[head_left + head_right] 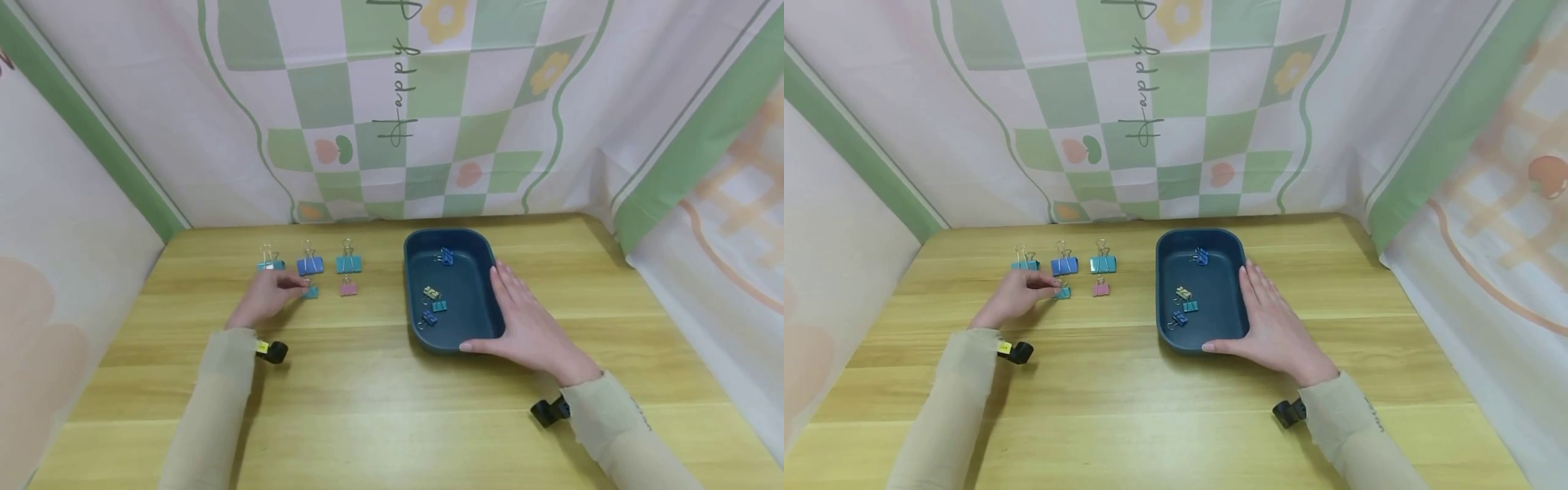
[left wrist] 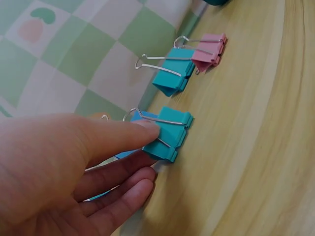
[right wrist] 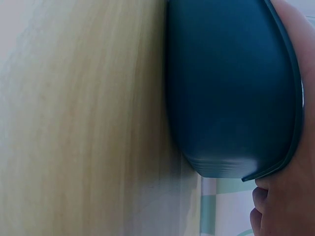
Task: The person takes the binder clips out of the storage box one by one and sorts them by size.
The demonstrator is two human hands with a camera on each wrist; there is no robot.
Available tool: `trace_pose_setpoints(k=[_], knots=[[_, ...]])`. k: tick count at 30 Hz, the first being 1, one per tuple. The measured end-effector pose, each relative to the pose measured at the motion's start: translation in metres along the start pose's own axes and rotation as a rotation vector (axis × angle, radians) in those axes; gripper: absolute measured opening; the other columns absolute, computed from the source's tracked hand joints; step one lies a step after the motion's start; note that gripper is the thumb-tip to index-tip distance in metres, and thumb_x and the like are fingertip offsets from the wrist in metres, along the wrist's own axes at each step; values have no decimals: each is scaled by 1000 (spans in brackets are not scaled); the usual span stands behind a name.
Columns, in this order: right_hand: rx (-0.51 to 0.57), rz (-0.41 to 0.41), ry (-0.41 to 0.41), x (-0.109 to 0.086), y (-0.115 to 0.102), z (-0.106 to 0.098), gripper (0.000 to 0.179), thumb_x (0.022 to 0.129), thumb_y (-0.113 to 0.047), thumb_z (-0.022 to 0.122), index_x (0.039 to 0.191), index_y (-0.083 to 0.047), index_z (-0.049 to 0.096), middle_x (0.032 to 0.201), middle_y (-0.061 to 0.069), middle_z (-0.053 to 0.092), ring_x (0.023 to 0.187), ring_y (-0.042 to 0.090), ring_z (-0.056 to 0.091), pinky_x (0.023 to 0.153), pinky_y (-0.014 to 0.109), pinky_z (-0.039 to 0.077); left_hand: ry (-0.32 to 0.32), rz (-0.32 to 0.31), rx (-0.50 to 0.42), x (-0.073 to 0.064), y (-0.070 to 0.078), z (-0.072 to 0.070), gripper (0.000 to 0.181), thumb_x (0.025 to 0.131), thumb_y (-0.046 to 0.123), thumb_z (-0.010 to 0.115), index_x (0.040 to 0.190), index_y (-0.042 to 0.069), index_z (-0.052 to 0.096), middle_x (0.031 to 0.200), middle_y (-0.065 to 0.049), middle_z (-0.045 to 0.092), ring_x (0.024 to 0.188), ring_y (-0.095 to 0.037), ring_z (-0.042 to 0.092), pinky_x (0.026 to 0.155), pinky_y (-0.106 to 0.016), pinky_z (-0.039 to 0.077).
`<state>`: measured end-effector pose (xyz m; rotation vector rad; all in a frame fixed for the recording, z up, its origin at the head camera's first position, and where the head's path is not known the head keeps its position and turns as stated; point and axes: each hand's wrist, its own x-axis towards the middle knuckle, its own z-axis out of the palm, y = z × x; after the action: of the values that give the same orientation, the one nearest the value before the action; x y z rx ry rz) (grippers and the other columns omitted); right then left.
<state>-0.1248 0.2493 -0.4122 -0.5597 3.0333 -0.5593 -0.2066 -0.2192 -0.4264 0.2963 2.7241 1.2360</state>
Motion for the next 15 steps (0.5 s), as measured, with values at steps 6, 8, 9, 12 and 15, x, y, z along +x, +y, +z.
trace_pose_setpoints(k=[6,8,9,12,15], knots=[[-2,11,8,0,0,2,138,72,-83,69,162,-4,0,169,11,-6,154,30,-1,121,55,14,-20,-23,5,-1,-1,-1,15,98,15,71,110,9,77,115,-9,71,109,-29,63,99,-50,49],[1,11,11,-1,0,2,138,72,-83,69,162,-4,0,169,10,-6,154,30,0,121,55,14,-24,-29,9,-2,-1,-1,17,98,16,71,112,9,76,115,-9,71,108,-29,63,98,-49,50],[1,11,12,-1,0,2,138,72,-83,69,162,-4,0,169,10,-6,154,30,0,120,55,15,-25,-30,9,-2,-1,-1,18,98,16,71,113,8,76,115,-9,71,108,-29,64,97,-49,51],[0,5,10,0,1,2,138,72,-83,69,162,-3,-1,169,11,-7,154,31,0,120,57,15,-26,-27,-10,-2,0,-2,24,97,16,72,118,5,73,114,-11,71,106,-30,65,96,-49,52],[0,3,5,1,1,2,138,73,-83,68,162,-3,-2,169,11,-8,154,32,0,120,57,15,-14,-38,-58,-2,2,-4,30,96,17,73,123,2,70,115,-13,70,107,-30,64,96,-48,51]])
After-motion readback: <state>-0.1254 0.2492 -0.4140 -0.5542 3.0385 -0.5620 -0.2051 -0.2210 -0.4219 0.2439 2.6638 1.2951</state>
